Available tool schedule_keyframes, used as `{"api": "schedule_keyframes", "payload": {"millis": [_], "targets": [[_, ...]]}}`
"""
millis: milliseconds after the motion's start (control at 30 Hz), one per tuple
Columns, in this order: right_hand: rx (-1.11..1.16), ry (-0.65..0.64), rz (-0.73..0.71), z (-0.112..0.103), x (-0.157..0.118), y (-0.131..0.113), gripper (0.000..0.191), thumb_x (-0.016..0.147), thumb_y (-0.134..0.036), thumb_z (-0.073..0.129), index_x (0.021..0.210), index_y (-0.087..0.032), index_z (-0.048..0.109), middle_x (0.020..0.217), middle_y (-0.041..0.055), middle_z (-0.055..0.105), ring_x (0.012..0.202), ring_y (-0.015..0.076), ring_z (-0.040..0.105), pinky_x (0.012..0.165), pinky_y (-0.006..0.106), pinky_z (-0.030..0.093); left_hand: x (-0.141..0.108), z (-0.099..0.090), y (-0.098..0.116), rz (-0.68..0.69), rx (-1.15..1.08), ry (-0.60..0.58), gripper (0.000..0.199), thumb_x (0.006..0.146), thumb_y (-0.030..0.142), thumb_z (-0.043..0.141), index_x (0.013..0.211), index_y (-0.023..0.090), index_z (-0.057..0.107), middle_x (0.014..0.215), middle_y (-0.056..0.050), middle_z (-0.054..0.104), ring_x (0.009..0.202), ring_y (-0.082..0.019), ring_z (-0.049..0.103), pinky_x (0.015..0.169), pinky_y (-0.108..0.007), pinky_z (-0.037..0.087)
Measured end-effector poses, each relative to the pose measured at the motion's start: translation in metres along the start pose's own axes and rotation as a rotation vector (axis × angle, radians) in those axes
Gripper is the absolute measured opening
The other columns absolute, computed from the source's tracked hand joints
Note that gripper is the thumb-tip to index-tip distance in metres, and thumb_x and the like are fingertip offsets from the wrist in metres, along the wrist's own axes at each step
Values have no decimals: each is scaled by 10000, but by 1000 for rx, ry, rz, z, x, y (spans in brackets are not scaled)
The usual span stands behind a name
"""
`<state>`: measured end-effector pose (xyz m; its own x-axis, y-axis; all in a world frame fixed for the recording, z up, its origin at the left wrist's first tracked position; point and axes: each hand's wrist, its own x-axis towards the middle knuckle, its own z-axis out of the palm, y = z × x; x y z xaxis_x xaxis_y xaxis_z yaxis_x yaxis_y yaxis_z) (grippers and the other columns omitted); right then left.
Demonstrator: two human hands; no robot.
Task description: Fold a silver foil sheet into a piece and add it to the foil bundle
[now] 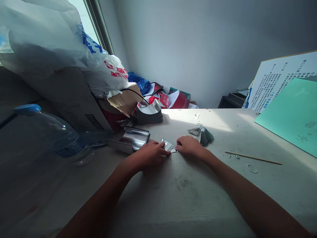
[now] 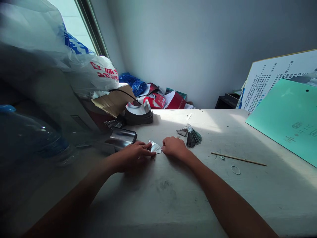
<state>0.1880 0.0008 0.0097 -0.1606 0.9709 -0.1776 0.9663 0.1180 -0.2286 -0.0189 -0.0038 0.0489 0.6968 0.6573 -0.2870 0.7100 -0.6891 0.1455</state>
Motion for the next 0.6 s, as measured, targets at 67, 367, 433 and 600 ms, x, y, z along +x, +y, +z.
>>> {"api": "schedule_keyframes", "payload": {"millis": [67,367,433,600], "targets": [[-1,-1,-4,0,0,0,251,906,-369,550,986,-219,734,1067,96,725,930,240,645,636,277,370,1,2,-1,-3,-1,16,377,967,296,505,1299,411,644,1451,-50,525,1337,-328,465,1048,-466,453],[5,6,-37,3,3,2,221,906,-327,553,968,-199,722,1050,99,720,903,230,635,617,273,334,2,4,0,-9,1,36,414,942,254,516,1312,391,643,1490,-57,507,1323,-334,477,1023,-444,460],[19,4,-65,2,1,5,220,922,-336,543,961,-199,711,1040,91,716,896,220,626,611,269,322,2,3,2,-15,-1,37,422,939,236,515,1313,381,645,1481,-62,517,1314,-336,486,1013,-439,467],[60,-21,-170,-1,-3,14,198,943,-361,548,932,-210,676,987,49,704,849,174,596,608,248,315,1,4,3,-7,6,69,423,920,206,533,1277,387,672,1410,-64,574,1262,-323,537,985,-409,488]]}}
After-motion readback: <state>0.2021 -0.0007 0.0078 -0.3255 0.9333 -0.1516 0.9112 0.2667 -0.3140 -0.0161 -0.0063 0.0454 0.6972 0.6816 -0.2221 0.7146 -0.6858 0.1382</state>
